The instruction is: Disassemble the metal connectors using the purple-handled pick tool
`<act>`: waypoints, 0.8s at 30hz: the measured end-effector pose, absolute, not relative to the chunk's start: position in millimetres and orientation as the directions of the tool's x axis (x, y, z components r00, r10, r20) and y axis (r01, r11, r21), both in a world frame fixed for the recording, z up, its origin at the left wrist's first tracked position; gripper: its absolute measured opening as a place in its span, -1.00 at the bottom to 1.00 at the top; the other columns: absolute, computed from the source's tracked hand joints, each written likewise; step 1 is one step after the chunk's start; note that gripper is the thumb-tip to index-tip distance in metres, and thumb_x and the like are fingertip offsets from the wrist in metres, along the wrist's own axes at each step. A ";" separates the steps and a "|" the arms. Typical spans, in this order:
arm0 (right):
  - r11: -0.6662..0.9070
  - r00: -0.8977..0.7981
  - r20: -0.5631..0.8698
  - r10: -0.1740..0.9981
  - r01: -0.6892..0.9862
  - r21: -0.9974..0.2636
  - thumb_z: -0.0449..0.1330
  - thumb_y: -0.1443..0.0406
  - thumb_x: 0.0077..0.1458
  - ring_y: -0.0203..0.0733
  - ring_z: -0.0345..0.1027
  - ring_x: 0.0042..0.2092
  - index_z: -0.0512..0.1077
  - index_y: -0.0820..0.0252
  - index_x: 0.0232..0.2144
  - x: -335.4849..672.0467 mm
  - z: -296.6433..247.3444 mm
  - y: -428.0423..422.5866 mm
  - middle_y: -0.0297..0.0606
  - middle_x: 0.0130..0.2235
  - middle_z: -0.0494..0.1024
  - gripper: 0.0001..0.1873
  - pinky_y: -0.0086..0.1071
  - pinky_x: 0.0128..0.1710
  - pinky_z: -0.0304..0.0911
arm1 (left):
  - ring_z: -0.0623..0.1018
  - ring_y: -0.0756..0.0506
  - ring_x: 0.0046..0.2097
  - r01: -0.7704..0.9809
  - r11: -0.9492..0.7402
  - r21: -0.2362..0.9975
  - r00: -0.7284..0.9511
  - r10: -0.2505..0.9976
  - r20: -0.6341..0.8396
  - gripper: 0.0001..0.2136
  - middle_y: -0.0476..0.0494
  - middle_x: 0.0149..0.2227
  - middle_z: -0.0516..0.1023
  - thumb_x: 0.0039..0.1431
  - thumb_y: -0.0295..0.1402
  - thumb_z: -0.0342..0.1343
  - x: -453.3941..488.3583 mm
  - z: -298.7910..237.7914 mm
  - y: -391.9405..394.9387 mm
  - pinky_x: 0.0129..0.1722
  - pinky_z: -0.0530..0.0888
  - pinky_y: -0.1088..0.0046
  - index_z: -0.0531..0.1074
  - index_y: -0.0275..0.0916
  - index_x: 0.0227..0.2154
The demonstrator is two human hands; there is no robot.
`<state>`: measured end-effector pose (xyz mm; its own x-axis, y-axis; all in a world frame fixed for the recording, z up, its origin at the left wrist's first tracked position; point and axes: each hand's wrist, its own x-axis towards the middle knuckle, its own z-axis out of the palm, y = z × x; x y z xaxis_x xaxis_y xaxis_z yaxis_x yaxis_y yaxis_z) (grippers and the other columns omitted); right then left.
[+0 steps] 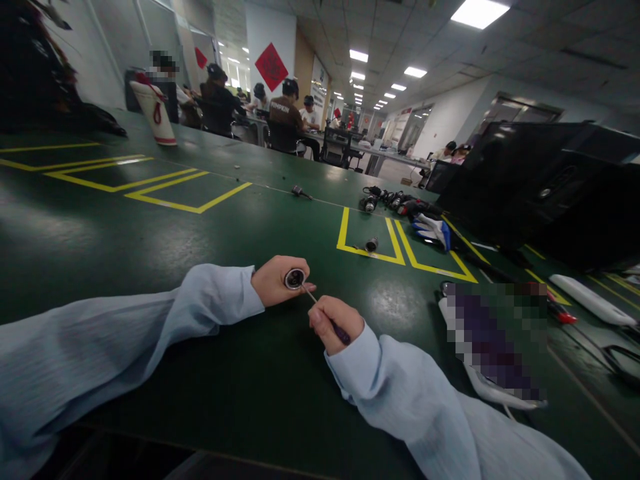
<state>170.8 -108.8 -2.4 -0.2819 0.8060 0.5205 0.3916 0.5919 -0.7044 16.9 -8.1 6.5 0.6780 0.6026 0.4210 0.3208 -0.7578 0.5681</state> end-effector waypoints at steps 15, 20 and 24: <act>0.649 -0.307 0.574 0.759 0.434 -0.625 -0.06 0.28 0.13 -0.29 0.18 -0.47 0.22 0.17 -0.58 172.6 -2.0 -109.7 -0.33 -0.57 0.27 -0.74 -0.39 -0.41 0.09 | 0.25 0.10 -0.58 0.385 -0.758 0.526 0.597 0.639 0.485 -0.75 0.05 -0.63 0.26 -0.01 -0.24 0.09 16.8 6.0 -10.4 -0.58 0.21 0.60 0.25 -0.32 -0.60; 0.707 -0.305 0.646 0.699 0.428 -0.563 -0.05 0.28 0.12 -0.31 0.18 -0.49 0.24 0.19 -0.58 171.7 -8.6 -105.1 -0.34 -0.58 0.28 -0.74 -0.41 -0.44 0.11 | 0.28 0.09 -0.56 0.364 -0.825 0.433 0.677 0.553 0.485 -0.77 0.04 -0.62 0.27 0.01 -0.29 0.07 16.5 7.9 -12.8 -0.55 0.23 0.60 0.25 -0.31 -0.62; 0.744 -0.322 0.680 0.658 0.417 -0.522 -0.05 0.29 0.12 -0.31 0.19 -0.48 0.24 0.20 -0.57 170.3 -11.1 -103.6 -0.32 -0.57 0.29 -0.75 -0.40 -0.43 0.12 | 0.26 0.10 -0.58 0.276 -0.802 0.530 0.661 0.559 0.501 -0.77 0.05 -0.63 0.26 -0.01 -0.30 0.09 16.3 6.8 -11.8 -0.58 0.22 0.61 0.23 -0.31 -0.62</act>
